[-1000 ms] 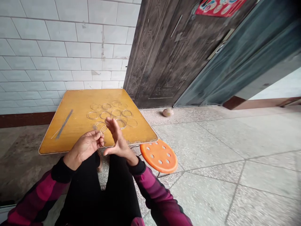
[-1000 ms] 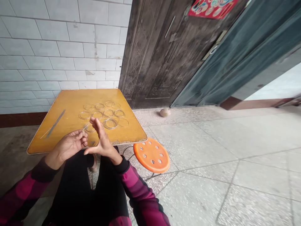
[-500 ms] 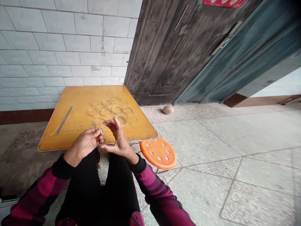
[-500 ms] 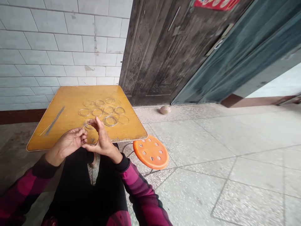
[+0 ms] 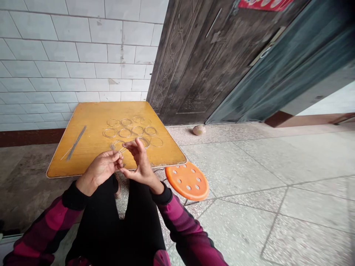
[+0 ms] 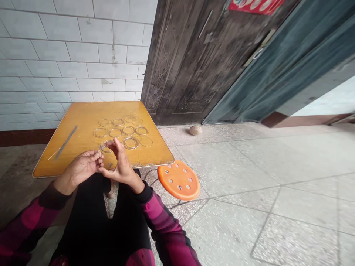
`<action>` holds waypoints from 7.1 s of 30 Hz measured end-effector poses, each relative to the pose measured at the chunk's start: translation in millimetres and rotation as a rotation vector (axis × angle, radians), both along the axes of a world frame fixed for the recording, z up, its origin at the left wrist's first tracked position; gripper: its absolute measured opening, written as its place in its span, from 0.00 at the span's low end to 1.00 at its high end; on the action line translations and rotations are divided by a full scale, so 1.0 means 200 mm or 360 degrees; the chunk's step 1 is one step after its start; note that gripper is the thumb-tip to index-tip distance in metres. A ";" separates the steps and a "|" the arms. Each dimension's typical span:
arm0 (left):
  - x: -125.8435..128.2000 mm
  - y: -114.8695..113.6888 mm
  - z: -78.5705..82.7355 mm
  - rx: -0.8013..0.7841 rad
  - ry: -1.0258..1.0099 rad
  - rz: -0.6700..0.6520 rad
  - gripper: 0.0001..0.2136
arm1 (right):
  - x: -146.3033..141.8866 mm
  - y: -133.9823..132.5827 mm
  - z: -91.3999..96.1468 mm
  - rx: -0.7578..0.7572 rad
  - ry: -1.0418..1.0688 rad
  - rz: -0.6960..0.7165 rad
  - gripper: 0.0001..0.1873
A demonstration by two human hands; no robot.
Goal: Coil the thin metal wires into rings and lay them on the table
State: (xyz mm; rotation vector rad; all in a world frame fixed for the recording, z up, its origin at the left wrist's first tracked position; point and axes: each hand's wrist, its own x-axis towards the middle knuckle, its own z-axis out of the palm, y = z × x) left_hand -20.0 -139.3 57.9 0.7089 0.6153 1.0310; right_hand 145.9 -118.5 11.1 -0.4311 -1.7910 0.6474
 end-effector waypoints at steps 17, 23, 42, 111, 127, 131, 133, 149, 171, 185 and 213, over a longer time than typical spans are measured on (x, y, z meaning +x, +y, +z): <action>0.02 0.01 -0.02 0.0004 -0.0004 -0.0002 0.09 | 0.01 0.01 -0.01 -0.0034 -0.0005 -0.0032 0.53; 0.00 0.03 -0.03 0.0015 -0.0007 0.0051 0.08 | 0.06 0.01 0.00 -0.0121 -0.0050 -0.0030 0.65; -0.06 0.10 -0.04 0.0058 -0.0033 -0.0103 0.08 | 0.15 0.07 -0.07 -0.0716 0.0293 0.0229 0.47; 0.03 0.00 -0.07 -0.0150 -0.0021 -0.0393 0.11 | 0.20 -0.03 0.32 0.1477 -0.1316 -0.0582 0.14; 0.06 0.00 -0.14 -0.0060 -0.0200 -0.0336 0.30 | 0.20 0.01 0.29 0.0824 -0.1281 -0.0754 0.10; 0.09 0.00 -0.14 -0.0068 -0.0116 -0.0270 0.33 | 0.16 -0.01 0.26 0.0796 -0.1311 -0.0847 0.10; 0.09 -0.01 -0.13 -0.0088 -0.0045 -0.0236 0.33 | 0.14 -0.01 0.24 0.0803 -0.1332 -0.0915 0.11; 0.10 0.01 -0.16 -0.0129 0.0009 -0.0005 0.31 | 0.04 -0.05 0.19 0.0824 -0.1312 -0.1234 0.10; 0.04 0.00 -0.14 -0.0131 -0.0032 -0.0092 0.21 | 0.16 0.01 0.23 -0.0363 -0.0831 -0.0695 0.07; 0.04 0.01 -0.14 -0.0150 0.0040 0.0088 0.18 | 0.22 0.03 0.16 -0.0503 -0.0580 -0.0548 0.08; -0.25 -0.01 -0.29 0.0191 0.1060 0.0672 0.23 | 0.66 0.57 0.08 -0.0671 -0.1115 -0.0974 0.09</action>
